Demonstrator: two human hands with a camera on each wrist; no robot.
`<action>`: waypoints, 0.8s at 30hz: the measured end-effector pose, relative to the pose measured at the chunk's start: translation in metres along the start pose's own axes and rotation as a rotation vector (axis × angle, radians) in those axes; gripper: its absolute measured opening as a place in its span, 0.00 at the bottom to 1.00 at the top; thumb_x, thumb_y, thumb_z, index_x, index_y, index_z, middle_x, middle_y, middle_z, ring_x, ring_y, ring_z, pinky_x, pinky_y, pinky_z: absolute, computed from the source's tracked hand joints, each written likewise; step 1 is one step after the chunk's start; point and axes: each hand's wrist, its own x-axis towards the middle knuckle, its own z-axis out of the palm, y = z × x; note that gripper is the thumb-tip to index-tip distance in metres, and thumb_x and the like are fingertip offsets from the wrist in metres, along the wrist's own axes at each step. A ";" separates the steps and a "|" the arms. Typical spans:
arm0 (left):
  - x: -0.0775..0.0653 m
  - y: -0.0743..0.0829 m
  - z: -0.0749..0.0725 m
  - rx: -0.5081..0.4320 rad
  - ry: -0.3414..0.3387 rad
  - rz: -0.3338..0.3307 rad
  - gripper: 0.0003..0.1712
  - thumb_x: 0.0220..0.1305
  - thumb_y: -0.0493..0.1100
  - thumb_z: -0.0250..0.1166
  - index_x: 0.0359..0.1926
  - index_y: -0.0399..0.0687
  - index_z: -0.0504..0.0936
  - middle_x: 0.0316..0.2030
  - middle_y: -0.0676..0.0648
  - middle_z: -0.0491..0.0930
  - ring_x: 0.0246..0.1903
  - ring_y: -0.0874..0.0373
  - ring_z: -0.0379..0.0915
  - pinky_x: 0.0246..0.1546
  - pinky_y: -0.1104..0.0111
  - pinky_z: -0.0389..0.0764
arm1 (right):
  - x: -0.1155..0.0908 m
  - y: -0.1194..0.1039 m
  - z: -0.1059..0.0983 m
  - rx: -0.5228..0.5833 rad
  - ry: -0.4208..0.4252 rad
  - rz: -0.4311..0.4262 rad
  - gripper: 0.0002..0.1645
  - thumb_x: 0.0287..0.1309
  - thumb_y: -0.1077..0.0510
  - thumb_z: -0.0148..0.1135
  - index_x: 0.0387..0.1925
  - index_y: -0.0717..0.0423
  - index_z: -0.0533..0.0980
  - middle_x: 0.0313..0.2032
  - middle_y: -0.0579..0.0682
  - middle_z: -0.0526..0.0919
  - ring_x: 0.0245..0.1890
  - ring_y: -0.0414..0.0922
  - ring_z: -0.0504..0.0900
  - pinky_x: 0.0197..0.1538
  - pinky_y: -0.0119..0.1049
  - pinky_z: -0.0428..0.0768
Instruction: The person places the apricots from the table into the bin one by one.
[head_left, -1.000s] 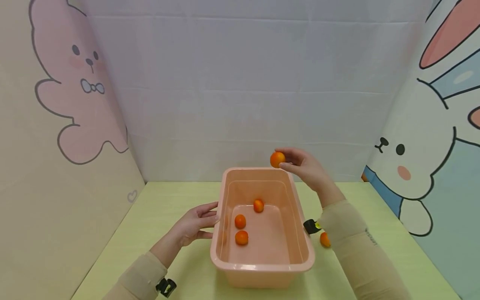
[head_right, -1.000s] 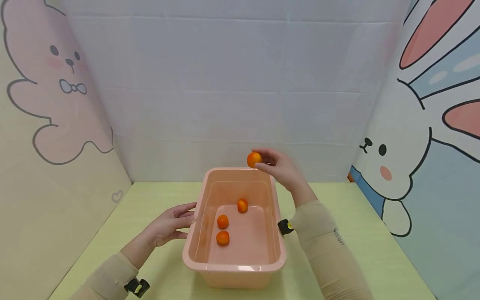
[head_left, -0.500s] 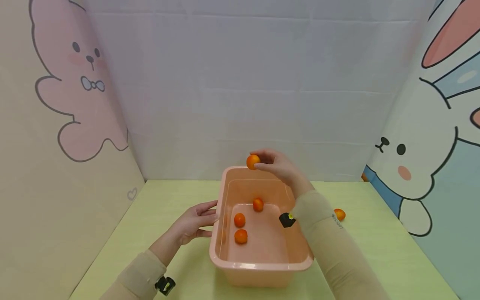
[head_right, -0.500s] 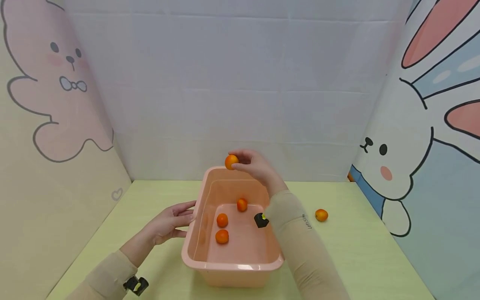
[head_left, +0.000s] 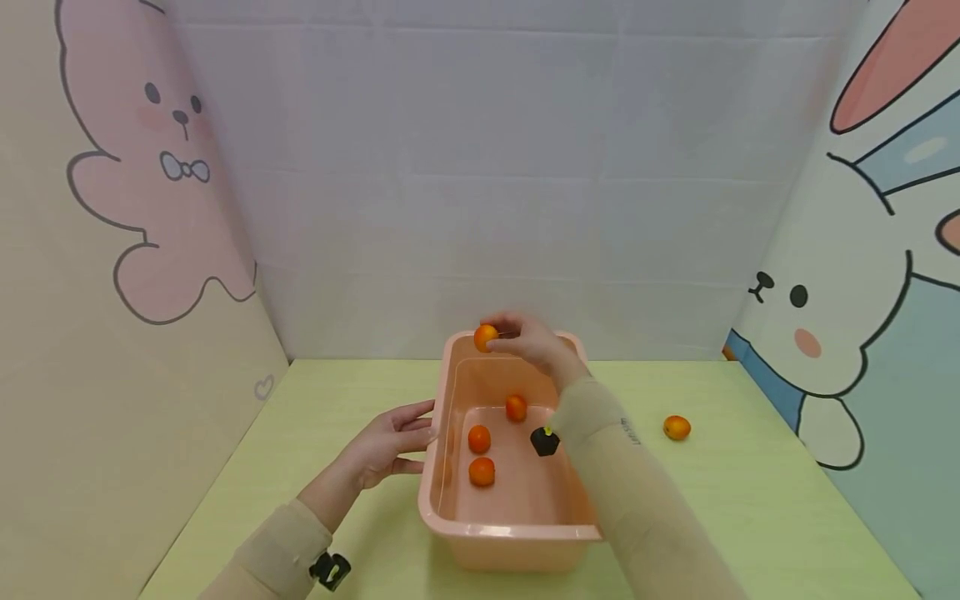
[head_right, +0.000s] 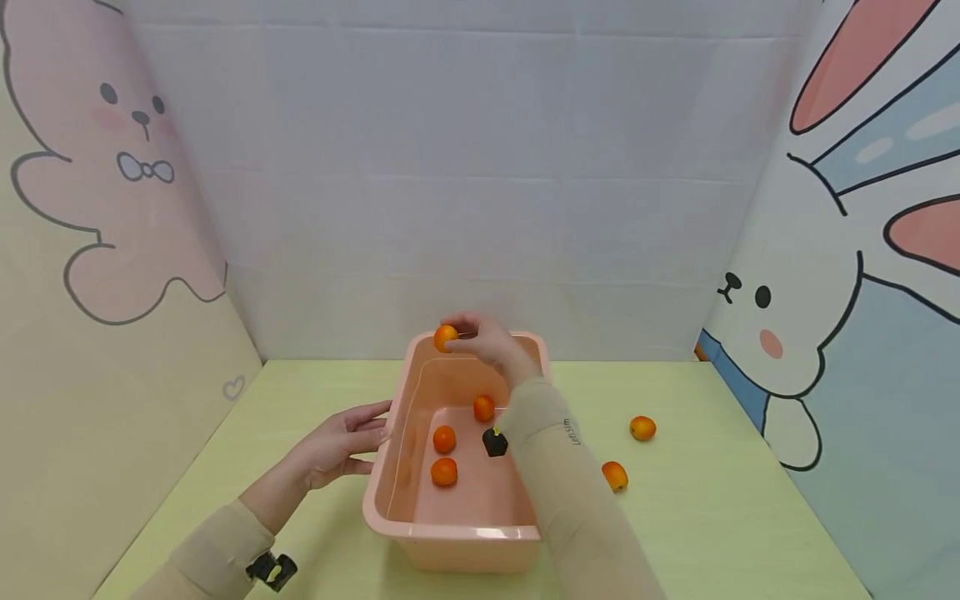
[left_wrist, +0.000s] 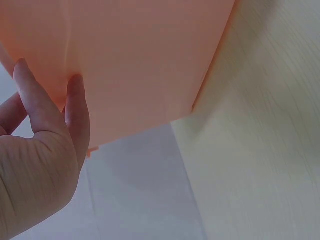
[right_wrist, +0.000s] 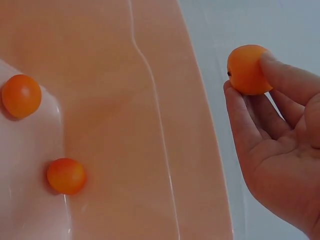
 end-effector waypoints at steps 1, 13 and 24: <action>0.000 0.000 0.001 0.000 0.004 -0.001 0.40 0.70 0.43 0.64 0.75 0.39 0.57 0.66 0.34 0.69 0.53 0.46 0.79 0.43 0.56 0.85 | 0.000 0.002 0.001 0.006 -0.005 0.001 0.26 0.63 0.63 0.65 0.63 0.61 0.73 0.55 0.56 0.78 0.57 0.54 0.75 0.62 0.43 0.75; -0.005 -0.003 0.008 -0.013 -0.011 0.018 0.40 0.70 0.42 0.63 0.76 0.38 0.55 0.67 0.33 0.67 0.52 0.47 0.79 0.41 0.58 0.86 | -0.010 0.020 0.011 0.038 -0.017 0.076 0.23 0.64 0.61 0.66 0.59 0.60 0.74 0.55 0.55 0.77 0.57 0.54 0.73 0.65 0.48 0.72; -0.010 -0.006 0.011 -0.023 -0.007 0.024 0.40 0.71 0.42 0.62 0.76 0.38 0.54 0.67 0.33 0.67 0.52 0.49 0.79 0.41 0.59 0.86 | -0.013 0.031 0.019 -0.001 -0.005 0.099 0.25 0.63 0.62 0.66 0.61 0.59 0.74 0.56 0.54 0.78 0.58 0.53 0.74 0.64 0.46 0.73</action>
